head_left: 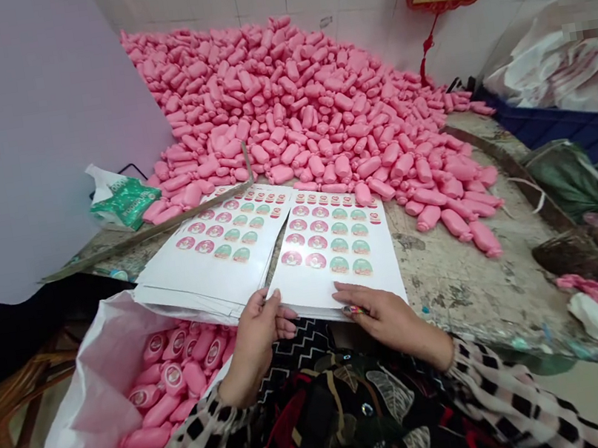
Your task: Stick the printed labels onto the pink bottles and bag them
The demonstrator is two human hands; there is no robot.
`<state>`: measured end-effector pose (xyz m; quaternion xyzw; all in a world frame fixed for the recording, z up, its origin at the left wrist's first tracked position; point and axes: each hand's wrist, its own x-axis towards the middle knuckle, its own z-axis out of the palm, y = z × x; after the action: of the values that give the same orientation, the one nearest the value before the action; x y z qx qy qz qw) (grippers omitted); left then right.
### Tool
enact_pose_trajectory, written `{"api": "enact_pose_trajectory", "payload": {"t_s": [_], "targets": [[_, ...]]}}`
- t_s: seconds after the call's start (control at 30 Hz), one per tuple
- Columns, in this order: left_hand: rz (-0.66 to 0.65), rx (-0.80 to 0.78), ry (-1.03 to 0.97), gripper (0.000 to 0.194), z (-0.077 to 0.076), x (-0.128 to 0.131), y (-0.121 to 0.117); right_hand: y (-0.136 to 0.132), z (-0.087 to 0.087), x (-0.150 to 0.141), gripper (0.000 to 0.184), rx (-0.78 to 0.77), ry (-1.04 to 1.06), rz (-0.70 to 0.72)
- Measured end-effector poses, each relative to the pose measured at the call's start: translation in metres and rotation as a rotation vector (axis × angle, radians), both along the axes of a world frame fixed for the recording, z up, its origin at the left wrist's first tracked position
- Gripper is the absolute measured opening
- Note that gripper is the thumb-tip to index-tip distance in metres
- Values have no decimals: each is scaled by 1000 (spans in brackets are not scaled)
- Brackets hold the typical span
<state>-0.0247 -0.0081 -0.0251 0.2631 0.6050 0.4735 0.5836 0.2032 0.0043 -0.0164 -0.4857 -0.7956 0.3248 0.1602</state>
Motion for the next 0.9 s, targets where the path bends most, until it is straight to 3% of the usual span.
{"api": "enact_pose_trajectory", "payload": {"t_s": [0.1, 0.2, 0.37, 0.53, 0.7, 0.8, 0.9], "targets": [[22, 111, 107, 48, 2, -1, 3, 0, -1, 1, 41, -1, -8, -1], [-28, 208, 335, 52, 5, 2, 2, 1, -2, 1, 40, 1, -11, -7], [-75, 373, 792, 40, 5, 9, -1, 0, -4, 0, 37, 19, -29, -18], [-169, 587, 1001, 35, 1, 11, 1, 0, -6, 0, 38, 17, -45, -18], [-354, 535, 1294, 45, 3, 9, 4, -1, -7, 0, 38, 29, -41, -23], [-353, 508, 1265, 45, 5, 7, 4, -1, -6, 0, 38, 31, -36, -25], [-188, 409, 956, 47, 6, 8, 7, 0, -5, 0, 38, 26, -44, -27]]}}
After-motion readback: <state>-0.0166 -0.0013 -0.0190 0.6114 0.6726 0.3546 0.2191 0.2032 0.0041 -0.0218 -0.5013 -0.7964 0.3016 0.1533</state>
